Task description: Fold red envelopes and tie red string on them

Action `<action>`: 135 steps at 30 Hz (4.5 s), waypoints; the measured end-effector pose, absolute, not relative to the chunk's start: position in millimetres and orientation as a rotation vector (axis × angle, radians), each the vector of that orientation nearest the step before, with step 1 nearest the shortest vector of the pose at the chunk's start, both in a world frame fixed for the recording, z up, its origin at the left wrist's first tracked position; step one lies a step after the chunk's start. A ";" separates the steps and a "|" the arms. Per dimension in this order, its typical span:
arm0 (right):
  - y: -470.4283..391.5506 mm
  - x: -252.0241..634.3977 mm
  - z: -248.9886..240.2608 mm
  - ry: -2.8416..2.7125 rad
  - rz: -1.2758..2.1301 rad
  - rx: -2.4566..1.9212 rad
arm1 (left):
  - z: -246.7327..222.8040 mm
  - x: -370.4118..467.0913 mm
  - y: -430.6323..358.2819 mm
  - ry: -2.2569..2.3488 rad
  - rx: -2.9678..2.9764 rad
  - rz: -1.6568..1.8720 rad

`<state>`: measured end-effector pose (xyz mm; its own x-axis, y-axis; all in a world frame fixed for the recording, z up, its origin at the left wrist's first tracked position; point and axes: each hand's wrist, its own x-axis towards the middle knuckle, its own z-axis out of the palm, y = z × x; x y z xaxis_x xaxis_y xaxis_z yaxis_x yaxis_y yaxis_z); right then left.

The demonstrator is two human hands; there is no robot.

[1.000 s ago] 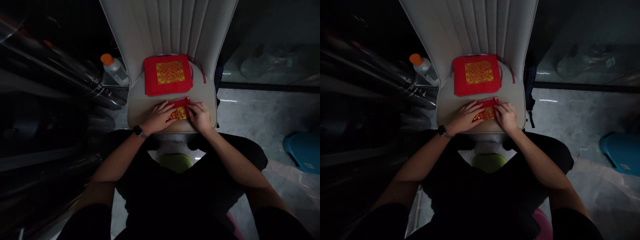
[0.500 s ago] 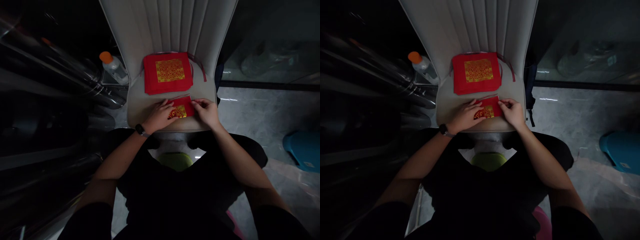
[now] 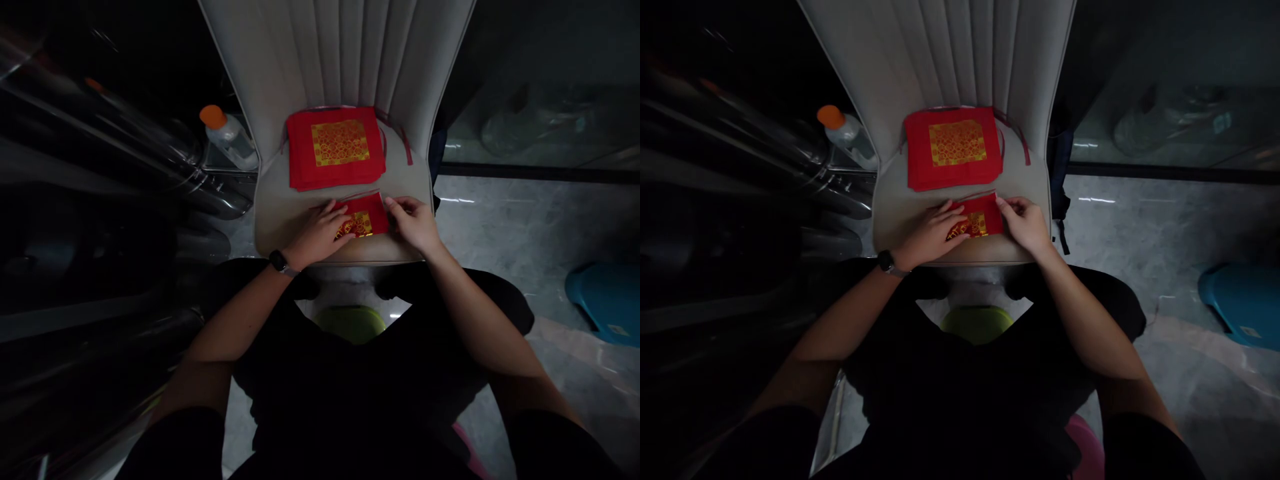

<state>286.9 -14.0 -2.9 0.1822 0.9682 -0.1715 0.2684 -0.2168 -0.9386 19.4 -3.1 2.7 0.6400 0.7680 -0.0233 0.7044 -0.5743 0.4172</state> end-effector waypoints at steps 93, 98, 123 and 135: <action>-80.7 283.6 -26.5 -2.471 0.578 -1.290 | 11.5 8.3 3.1 1.118 2.613 -0.025; -88.1 299.4 -2.9 -2.359 0.580 -1.481 | 9.3 6.8 1.1 1.106 2.642 -0.033; 1.4 256.9 18.3 -1.933 1.096 -2.035 | -11.5 -17.4 -7.3 1.086 2.591 0.263; 19.6 285.6 6.9 -1.720 1.606 -1.830 | -0.6 -10.1 -15.0 1.068 2.649 0.131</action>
